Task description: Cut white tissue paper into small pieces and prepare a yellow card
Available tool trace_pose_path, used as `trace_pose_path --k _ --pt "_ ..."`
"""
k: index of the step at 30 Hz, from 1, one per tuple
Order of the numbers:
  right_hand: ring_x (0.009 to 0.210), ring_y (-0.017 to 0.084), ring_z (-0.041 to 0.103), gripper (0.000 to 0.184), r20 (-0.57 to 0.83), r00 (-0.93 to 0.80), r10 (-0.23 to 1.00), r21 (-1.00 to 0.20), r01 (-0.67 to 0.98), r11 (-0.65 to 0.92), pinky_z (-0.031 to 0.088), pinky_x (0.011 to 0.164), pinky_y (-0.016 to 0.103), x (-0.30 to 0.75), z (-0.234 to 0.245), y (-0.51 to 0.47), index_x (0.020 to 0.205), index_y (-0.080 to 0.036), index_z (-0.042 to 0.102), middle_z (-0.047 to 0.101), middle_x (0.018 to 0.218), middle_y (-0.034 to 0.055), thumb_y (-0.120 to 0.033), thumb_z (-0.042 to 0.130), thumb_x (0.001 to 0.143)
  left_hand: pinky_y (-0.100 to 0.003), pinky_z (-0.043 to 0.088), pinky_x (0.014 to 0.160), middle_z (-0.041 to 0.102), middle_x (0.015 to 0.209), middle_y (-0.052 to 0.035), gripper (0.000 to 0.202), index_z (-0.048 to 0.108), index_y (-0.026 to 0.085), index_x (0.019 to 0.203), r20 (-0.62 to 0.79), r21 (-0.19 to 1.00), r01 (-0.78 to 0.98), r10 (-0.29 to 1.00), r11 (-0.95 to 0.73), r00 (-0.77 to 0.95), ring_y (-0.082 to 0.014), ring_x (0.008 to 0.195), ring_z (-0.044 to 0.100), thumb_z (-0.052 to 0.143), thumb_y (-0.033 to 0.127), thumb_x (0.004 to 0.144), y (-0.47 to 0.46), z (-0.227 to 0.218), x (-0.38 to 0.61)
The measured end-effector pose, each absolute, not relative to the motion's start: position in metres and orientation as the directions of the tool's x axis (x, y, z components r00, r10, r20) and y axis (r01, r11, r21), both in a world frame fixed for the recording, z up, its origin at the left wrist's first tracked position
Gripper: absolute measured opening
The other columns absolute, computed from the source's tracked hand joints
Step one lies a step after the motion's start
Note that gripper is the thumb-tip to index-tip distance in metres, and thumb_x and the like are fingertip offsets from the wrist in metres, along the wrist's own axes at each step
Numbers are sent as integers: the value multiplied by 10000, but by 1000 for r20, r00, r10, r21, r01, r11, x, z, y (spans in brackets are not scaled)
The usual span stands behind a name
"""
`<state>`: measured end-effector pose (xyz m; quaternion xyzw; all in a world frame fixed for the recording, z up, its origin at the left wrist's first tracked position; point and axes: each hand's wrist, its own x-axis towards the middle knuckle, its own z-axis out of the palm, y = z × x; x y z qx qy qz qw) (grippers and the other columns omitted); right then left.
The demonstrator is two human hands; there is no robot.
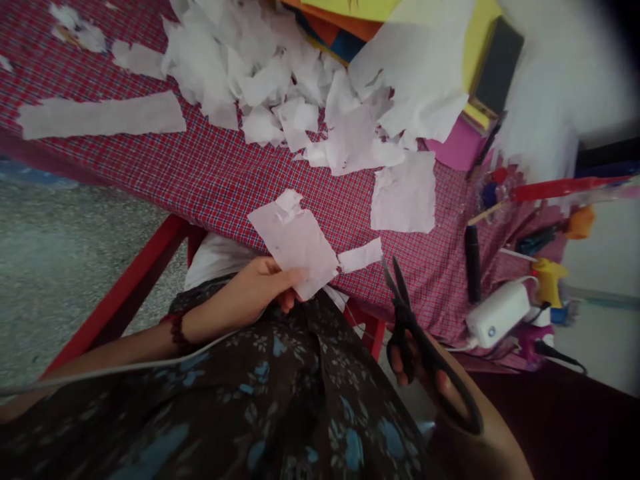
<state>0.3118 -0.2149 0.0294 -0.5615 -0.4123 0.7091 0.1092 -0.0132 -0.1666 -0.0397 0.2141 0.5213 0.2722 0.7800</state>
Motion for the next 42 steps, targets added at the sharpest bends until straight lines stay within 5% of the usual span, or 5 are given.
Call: trace_pose_path --k 9,19,29,35,42 --pt "766 208 499 647 -743 -495 450 -664 458 -591 401 657 316 280 29 -195 1255 -265 571 580 913 57 -732 606 809 -208 275 453 459 421 43 421 463 178 456 -700 683 -31 666 730 257 -60 419 366 670 359 774 -164 -40 -14" --pt "713 171 445 588 -747 -522 412 -649 436 -624 332 609 296 258 19 -175 1152 -228 536 516 863 27 -713 606 826 -219 284 476 476 485 23 496 534 168 535 -654 738 186 618 649 437 -87 461 392 526 529 876 -165 -43 -16" --pt "566 96 325 496 -828 -418 374 -542 423 -726 227 498 234 264 13 -181 1103 -224 547 417 748 -37 -617 680 831 -217 298 477 487 489 20 471 537 174 542 -680 718 192 616 669 397 -93 462 415 513 501 880 -163 -45 -16" --pt "751 178 478 591 -734 -564 377 -665 485 -568 376 635 294 262 18 -171 1165 -223 526 529 909 42 -719 570 848 -209 301 472 490 490 25 459 540 175 542 -666 716 144 607 683 433 -89 462 412 533 499 865 -163 -48 -16" --pt "754 188 462 550 -712 -590 381 -685 465 -560 359 630 304 255 18 -166 1150 -239 512 508 908 39 -714 531 874 -216 351 495 511 515 29 396 551 182 539 -613 715 107 547 691 570 -91 471 412 565 425 852 -161 -41 -13"
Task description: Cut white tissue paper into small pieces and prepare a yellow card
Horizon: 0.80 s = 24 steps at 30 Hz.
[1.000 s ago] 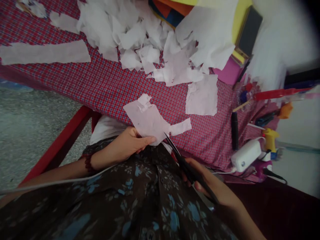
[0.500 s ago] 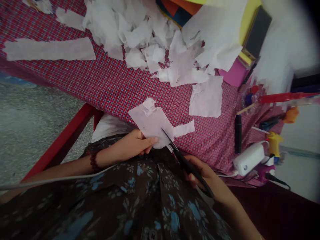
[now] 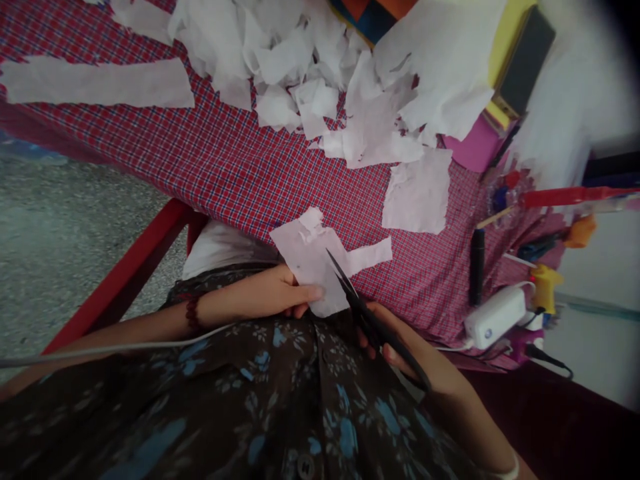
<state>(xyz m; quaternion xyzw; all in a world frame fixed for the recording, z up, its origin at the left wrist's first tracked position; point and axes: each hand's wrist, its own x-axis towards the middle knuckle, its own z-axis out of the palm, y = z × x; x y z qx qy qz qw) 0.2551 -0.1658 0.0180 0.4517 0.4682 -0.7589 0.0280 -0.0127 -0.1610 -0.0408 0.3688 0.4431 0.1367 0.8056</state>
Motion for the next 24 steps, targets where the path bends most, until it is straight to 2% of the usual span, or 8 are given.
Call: trace_pose_path --k 10,14,19,24 --pt "764 187 463 573 -741 -556 377 -660 496 -565 356 656 314 254 16 -171 1188 -251 485 512 924 43 -719 548 862 -221 363 516 502 519 32 415 547 181 550 -604 723 115 543 682 584 -97 481 413 522 409 896 -159 -41 -11" --pt "681 149 420 566 -760 -515 396 -636 465 -616 317 591 277 252 14 -173 1134 -232 504 477 835 7 -710 590 843 -217 374 520 504 522 32 411 548 179 559 -604 722 122 536 681 590 -94 482 415 519 418 891 -159 -42 -11" --pt "560 96 375 552 -815 -464 346 -562 492 -665 268 512 240 254 11 -172 1082 -214 484 455 758 -31 -686 628 835 -224 389 533 529 542 19 427 556 175 571 -609 724 141 529 676 591 -102 500 436 532 469 880 -160 -45 -11" --pt "757 171 469 606 -738 -583 340 -657 504 -561 372 644 297 254 14 -165 1122 -222 471 508 907 34 -747 562 833 -221 380 536 521 550 24 424 550 175 581 -614 719 147 522 679 592 -98 504 425 502 453 898 -159 -45 -12"
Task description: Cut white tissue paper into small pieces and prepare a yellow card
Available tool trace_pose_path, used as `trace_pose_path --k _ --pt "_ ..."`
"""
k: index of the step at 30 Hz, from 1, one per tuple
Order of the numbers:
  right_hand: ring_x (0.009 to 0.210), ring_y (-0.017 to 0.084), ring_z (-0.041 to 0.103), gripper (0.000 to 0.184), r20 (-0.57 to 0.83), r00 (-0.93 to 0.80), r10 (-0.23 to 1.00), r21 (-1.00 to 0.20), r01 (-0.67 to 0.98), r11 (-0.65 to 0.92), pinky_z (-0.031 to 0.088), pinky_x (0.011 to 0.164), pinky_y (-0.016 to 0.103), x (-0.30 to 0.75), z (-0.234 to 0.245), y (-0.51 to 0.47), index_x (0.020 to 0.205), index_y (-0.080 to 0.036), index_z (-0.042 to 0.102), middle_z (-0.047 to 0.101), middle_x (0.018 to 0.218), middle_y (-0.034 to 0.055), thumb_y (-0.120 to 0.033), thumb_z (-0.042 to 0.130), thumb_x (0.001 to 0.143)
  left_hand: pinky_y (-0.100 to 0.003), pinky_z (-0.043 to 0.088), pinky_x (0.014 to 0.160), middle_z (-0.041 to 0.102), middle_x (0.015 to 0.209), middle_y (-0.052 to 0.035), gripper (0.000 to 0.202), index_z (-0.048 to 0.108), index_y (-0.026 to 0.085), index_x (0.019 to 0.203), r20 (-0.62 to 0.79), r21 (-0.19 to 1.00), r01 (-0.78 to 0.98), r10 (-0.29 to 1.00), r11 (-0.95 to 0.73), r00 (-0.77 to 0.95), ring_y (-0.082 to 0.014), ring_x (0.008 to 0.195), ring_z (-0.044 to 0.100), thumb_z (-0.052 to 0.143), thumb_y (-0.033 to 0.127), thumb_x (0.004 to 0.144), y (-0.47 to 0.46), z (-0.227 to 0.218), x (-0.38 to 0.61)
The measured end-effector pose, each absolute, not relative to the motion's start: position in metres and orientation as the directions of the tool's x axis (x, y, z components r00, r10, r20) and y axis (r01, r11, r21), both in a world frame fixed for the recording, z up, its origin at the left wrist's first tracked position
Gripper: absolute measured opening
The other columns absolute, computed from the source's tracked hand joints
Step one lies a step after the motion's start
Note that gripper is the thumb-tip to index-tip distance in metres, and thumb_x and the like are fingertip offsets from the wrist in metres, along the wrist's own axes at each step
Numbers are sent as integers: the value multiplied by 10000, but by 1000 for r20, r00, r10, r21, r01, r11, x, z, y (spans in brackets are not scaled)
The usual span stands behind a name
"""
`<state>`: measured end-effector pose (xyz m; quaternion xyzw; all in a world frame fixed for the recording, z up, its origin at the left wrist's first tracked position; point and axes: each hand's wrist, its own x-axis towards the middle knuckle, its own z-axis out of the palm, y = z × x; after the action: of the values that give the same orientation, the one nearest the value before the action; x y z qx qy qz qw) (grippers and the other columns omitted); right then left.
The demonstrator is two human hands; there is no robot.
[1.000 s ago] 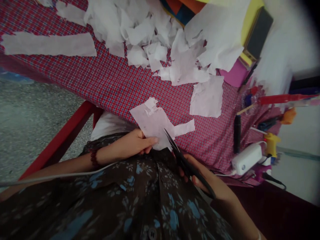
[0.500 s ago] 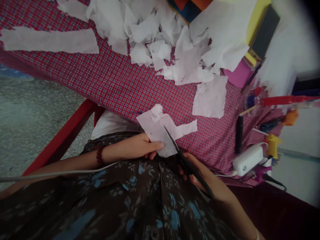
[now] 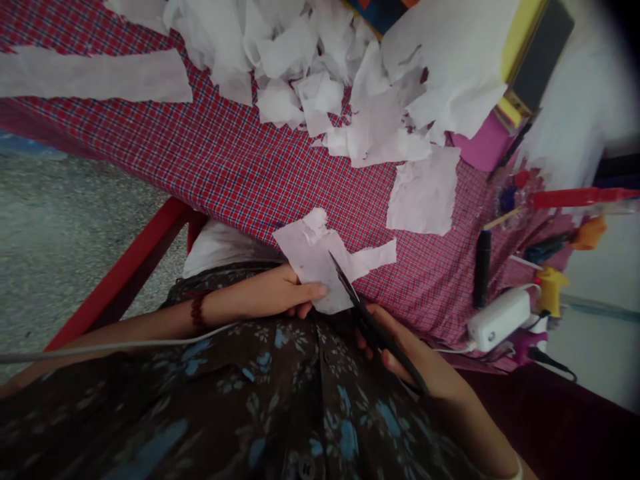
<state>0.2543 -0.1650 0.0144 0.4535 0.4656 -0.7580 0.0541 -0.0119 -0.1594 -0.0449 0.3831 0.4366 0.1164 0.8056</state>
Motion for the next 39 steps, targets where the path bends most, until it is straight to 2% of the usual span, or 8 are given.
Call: trace_pose_path --k 6,11,21,25,29,35,39 --pt "746 176 449 614 -716 -616 328 -673 486 -557 341 626 306 248 16 -159 1169 -238 479 488 908 28 -756 529 844 -227 372 545 510 570 30 406 537 174 599 -599 732 170 503 660 623 -100 518 425 489 429 911 -160 -45 -13" --pt "775 181 461 620 -710 -606 359 -679 456 -575 357 666 312 241 12 -157 1187 -220 471 500 899 31 -736 549 851 -221 366 535 532 628 24 307 547 177 678 -509 771 112 501 627 700 -113 567 462 512 380 905 -164 -50 -11" --pt "644 120 383 566 -740 -549 388 -632 372 -680 303 552 244 233 6 -161 1145 -225 486 460 785 -21 -664 654 830 -221 380 562 525 628 24 276 550 181 659 -456 785 68 499 616 737 -119 588 469 535 325 894 -163 -53 -9" --pt "577 91 374 534 -778 -488 395 -607 424 -672 277 498 219 230 6 -160 1084 -213 511 465 745 -37 -640 688 816 -214 379 571 536 637 23 290 556 175 670 -479 782 114 475 612 738 -115 598 480 517 331 911 -161 -53 -9" --pt "521 77 371 540 -811 -446 379 -575 485 -659 278 454 205 228 7 -157 1104 -208 520 453 716 -51 -640 679 821 -220 388 582 540 660 20 286 556 174 688 -500 774 142 459 617 734 -119 617 484 501 333 919 -161 -55 -10" --pt "711 149 507 595 -718 -586 376 -672 441 -595 401 608 259 234 9 -153 1193 -205 484 543 864 22 -690 583 862 -231 397 582 549 680 16 251 579 175 751 -465 774 82 478 627 745 -125 622 490 526 371 900 -163 -63 -12" --pt "759 172 550 587 -669 -571 476 -707 290 -645 436 684 296 238 5 -157 1275 -223 517 573 926 44 -663 563 889 -236 400 589 558 681 12 252 602 166 786 -453 767 55 478 639 753 -125 621 488 549 394 880 -162 -62 -13"
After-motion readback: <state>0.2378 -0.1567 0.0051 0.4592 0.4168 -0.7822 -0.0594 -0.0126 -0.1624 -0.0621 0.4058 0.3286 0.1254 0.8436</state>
